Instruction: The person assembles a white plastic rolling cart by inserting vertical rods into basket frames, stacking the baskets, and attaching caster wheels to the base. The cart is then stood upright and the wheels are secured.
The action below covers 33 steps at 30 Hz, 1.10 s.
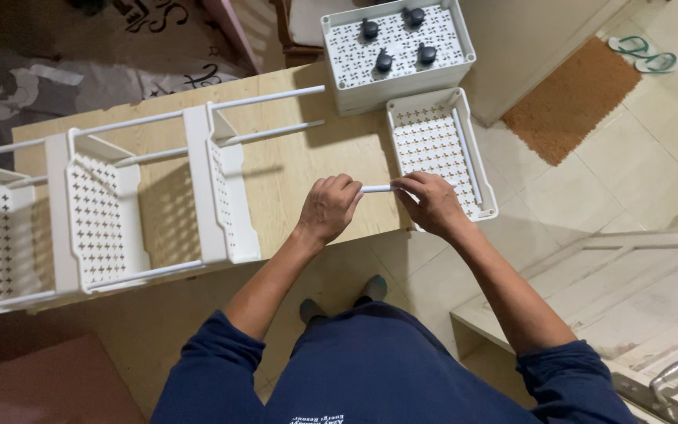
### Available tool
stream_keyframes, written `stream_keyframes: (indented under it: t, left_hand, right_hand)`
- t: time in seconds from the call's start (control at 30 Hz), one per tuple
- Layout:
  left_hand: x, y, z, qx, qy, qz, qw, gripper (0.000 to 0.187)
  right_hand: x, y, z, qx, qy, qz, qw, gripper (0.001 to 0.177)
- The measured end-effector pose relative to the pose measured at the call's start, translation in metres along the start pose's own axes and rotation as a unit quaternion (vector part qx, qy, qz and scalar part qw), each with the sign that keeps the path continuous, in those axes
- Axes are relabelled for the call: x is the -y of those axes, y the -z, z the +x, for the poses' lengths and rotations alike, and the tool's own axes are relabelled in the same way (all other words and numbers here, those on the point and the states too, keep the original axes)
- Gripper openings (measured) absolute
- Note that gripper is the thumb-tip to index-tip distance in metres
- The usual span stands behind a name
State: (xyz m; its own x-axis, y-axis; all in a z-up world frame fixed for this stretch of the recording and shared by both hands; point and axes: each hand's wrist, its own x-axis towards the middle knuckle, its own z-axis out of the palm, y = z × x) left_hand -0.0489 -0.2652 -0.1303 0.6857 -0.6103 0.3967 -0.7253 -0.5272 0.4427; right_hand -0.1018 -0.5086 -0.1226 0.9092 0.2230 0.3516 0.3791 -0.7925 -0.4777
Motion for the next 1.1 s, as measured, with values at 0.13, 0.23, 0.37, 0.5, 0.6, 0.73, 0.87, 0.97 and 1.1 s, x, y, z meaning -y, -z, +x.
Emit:
stream_keyframes:
  t: [0.13, 0.23, 0.37, 0.5, 0.6, 0.73, 0.87, 0.97, 1.1]
  left_hand:
    - [0.010, 0.034, -0.033, -0.014, 0.012, 0.009, 1.000, 0.011]
    - [0.020, 0.057, -0.060, -0.015, 0.012, 0.000, 1.000, 0.012]
    - [0.034, 0.080, -0.096, -0.011, 0.031, 0.004, 0.999, 0.022]
    - [0.057, 0.098, -0.136, -0.016, 0.058, 0.041, 0.997, 0.047]
    - [0.079, 0.110, -0.163, -0.022, 0.070, 0.089, 0.993, 0.066]
    - [0.108, 0.122, -0.197, -0.036, 0.111, 0.125, 0.985, 0.089]
    - [0.121, 0.127, -0.214, 0.009, 0.187, 0.127, 0.974, 0.115]
    - [0.128, 0.125, -0.216, 0.073, 0.244, 0.129, 0.958, 0.125]
    - [0.136, 0.123, -0.220, 0.078, 0.269, 0.137, 0.950, 0.119]
  right_hand:
    - [0.044, -0.016, 0.012, 0.012, 0.021, 0.015, 1.000, 0.013]
    - [0.077, -0.032, 0.014, 0.043, 0.020, 0.031, 0.998, 0.019]
    - [0.109, -0.056, 0.012, 0.062, -0.009, 0.002, 0.998, 0.016]
    - [0.128, -0.076, 0.007, 0.076, -0.063, 0.029, 0.995, 0.016]
    - [0.134, -0.087, 0.005, 0.075, -0.024, 0.001, 0.997, 0.015]
    - [0.137, -0.096, 0.003, 0.084, -0.010, 0.002, 0.996, 0.014]
    - [0.143, -0.103, 0.011, 0.140, -0.031, -0.024, 0.989, 0.018]
    - [0.146, -0.109, 0.011, 0.143, 0.011, -0.021, 0.989, 0.019]
    - [0.149, -0.120, 0.012, 0.161, 0.028, -0.037, 0.986, 0.022]
